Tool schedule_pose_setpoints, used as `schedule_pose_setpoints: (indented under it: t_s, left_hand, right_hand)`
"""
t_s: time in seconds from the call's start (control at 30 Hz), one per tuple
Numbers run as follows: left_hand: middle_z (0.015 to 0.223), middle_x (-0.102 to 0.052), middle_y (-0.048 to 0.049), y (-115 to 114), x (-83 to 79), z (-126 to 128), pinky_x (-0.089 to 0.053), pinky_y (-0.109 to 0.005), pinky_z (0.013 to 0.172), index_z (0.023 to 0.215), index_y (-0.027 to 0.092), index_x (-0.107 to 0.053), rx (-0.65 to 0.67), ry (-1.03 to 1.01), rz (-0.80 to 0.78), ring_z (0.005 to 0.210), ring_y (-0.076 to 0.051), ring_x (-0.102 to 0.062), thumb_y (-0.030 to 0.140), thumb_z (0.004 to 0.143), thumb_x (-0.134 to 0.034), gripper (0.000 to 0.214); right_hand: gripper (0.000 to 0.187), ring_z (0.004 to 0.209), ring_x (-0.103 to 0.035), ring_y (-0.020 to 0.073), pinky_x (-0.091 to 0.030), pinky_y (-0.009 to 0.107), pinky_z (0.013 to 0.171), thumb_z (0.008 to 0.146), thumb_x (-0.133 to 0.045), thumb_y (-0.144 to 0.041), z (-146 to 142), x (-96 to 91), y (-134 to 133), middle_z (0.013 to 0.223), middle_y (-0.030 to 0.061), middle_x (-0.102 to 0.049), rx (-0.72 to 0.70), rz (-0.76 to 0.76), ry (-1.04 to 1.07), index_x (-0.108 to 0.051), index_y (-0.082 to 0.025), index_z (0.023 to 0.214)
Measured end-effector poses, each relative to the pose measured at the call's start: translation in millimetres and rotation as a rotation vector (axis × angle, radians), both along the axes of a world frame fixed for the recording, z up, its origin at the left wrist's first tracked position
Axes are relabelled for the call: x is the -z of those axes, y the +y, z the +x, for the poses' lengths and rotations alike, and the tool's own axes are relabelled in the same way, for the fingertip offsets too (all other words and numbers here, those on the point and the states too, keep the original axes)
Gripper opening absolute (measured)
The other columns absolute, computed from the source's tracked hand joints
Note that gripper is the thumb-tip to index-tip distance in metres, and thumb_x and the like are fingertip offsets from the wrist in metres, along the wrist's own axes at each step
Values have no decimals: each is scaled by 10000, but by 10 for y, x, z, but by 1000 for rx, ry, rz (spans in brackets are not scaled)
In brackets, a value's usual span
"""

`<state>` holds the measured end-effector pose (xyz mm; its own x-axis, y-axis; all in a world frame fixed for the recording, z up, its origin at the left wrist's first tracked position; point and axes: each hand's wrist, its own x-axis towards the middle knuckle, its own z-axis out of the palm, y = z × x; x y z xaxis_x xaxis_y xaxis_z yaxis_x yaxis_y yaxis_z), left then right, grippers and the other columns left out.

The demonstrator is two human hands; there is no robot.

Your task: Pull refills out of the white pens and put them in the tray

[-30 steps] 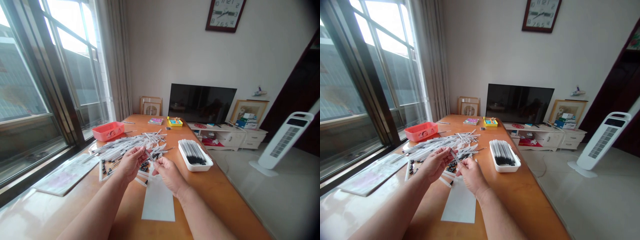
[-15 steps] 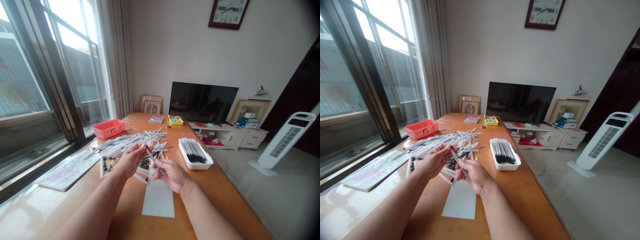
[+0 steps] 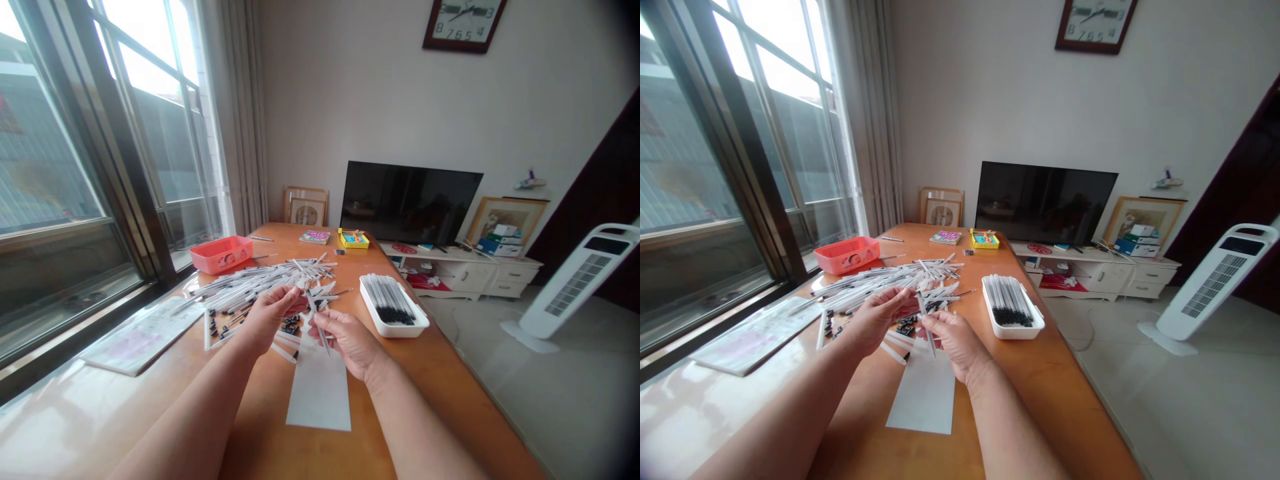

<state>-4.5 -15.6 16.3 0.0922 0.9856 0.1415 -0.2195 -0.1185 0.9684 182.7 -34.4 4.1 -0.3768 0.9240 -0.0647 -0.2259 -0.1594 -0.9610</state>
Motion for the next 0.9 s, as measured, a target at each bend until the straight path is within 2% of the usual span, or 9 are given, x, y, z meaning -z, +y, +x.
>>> schedule_pose_setpoints:
  t_s: [0.17, 0.3, 0.47, 0.6, 0.7, 0.9]
  left_hand:
    - [738, -714, -54, 102, 125, -117, -444, -270, 655, 802, 179, -727, -167, 318, 48, 689, -187, -625, 393, 724, -780, 234]
    - [650, -671, -17, 170, 236, -175, -352, -261, 590, 698, 203, -719, -258, 604, 129, 621, -172, -542, 297, 693, -727, 94]
    - [635, -670, -20, 188, 331, -149, -330, -277, 592, 717, 225, -737, -139, 793, 159, 587, -180, -526, 285, 718, -656, 101]
    - [829, -708, -54, 154, 357, -64, -388, -299, 700, 785, 246, -761, -79, 1022, 292, 754, -222, -604, 236, 713, -636, 144]
    - [910, -694, -65, 145, 369, -21, -398, -314, 758, 826, 271, -769, -81, 1203, 327, 844, -245, -610, 211, 708, -636, 187]
    - [917, -683, -71, 200, 395, -12, -399, -331, 803, 816, 268, -753, -79, 1279, 372, 915, -260, -605, 240, 763, -626, 141]
  right_hand:
    - [389, 600, -459, 104, -326, 254, 583, 708, -793, -509, 96, 42, 109, 736, 16, -643, 198, 20, 23, -730, -160, 868]
    - [377, 567, -447, 97, -327, 248, 558, 674, -817, -490, 125, 72, 166, 701, 4, -628, 281, 2, 73, -692, -167, 826]
    - [365, 554, -471, 83, -373, 233, 567, 650, -835, -450, 138, 81, 197, 672, -14, -615, 353, -50, 82, -661, -174, 813]
    - [343, 562, -504, 85, -411, 232, 575, 667, -820, -433, 147, 96, 215, 667, -18, -605, 432, -55, 65, -646, -174, 809]
    - [335, 560, -517, 88, -423, 232, 568, 680, -810, -430, 146, 113, 227, 664, -21, -599, 459, -46, 67, -648, -174, 824]
    - [340, 563, -533, 89, -437, 228, 561, 694, -807, -435, 140, 119, 230, 688, -8, -621, 483, -41, 84, -643, -168, 826]
